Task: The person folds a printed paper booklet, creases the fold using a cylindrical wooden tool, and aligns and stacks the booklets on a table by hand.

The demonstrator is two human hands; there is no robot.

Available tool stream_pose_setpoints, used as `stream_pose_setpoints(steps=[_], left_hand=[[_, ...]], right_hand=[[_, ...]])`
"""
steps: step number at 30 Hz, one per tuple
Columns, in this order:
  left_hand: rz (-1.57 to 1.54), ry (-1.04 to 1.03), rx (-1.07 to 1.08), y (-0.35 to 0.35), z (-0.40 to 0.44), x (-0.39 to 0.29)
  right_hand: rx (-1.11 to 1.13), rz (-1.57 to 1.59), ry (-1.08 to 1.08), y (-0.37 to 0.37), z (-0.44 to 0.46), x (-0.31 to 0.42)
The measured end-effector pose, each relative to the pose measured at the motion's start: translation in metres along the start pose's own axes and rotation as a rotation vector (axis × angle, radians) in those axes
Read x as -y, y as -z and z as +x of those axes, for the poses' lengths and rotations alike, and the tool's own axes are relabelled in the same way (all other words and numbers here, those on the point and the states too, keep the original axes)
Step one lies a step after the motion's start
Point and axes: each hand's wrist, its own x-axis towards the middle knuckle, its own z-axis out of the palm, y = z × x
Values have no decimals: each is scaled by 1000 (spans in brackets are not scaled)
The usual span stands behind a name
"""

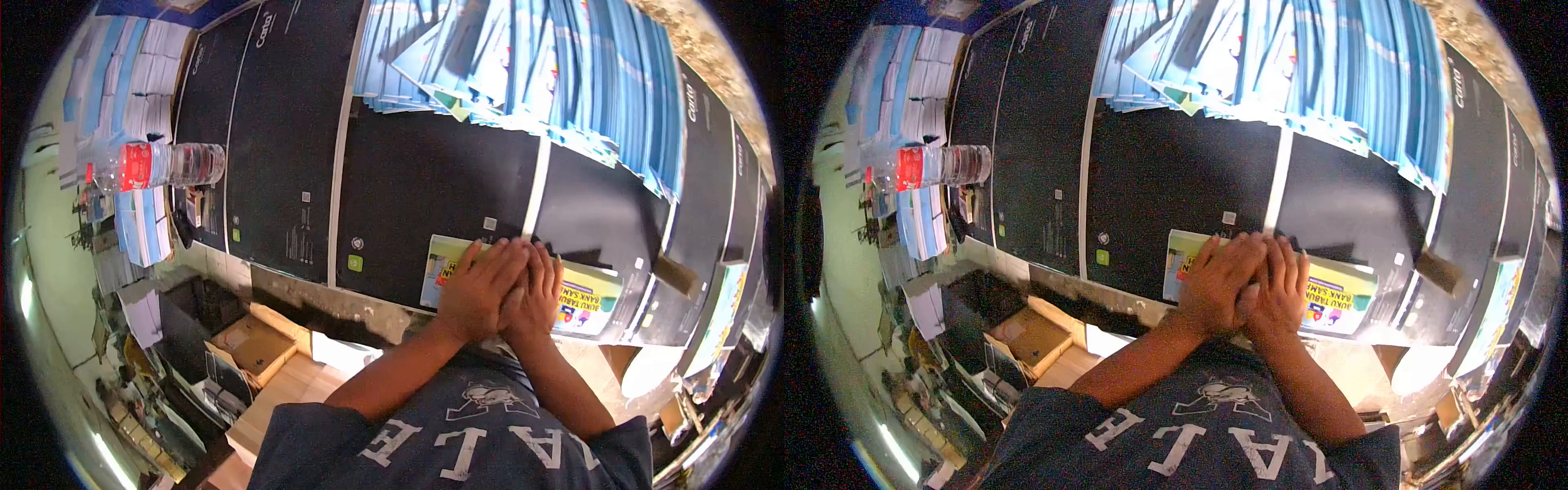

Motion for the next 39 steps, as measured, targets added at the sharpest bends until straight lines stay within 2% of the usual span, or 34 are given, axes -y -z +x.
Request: stream_pose_setpoints(steps=[2,4,6,8,9,10,13,16,17,20,21,22,24,26,28,30,31,33,34,36,37,39], left_hand=[[28,-19,6,3,4,1],[44,-8,18,3,7,-1],[111,-47,32,-1,7,-2],[289,-111,-3,-5,9,-1],[382,-122,-39,-8,8,-4],[363,-157,-8,-13,8,-6],[477,-86,-33,-16,4,-4],[400,-163,-10,-15,4,-7],[447,-284,95,-14,1,1],[476,-336,155,-17,2,-1],[569,-329,253,-16,4,-3],[578,-354,263,-15,7,-6],[564,-268,298,-17,11,-17],[635,-300,324,-20,6,-10],[711,-327,321,-25,4,5],[477,-317,299,-22,-3,8],[361,-316,290,-20,-7,10],[477,-341,317,-18,-4,18],[538,-352,331,-16,-4,21],[695,-310,392,-16,3,5],[796,-254,448,-19,7,-12],[876,-224,490,-22,14,-26]], right_hand=[[-67,207,-29,3,4,1],[-138,570,-15,9,5,-4],[-39,537,-4,20,-2,-13],[6,10,-22,39,-14,-14],[6,59,-77,44,-16,-17],[-13,-5,-23,37,-18,-23],[-80,47,-8,28,-15,-28],[-109,76,-4,29,-18,-30],[-187,124,-10,28,-18,-30],[-315,202,-5,23,-22,-35],[-376,305,3,28,-26,-36],[-395,310,-19,30,-29,-38],[-442,488,91,32,-36,-45],[-475,543,67,36,-37,-45],[-528,757,55,51,-36,-44],[-549,878,224,82,-39,-38],[-641,889,294,94,-46,-30],[-841,980,405,106,-50,-30],[-840,996,394,94,-48,-47],[-224,862,232,52,-40,-90],[-523,912,214,39,-45,-72],[-535,924,201,38,-45,-76]])
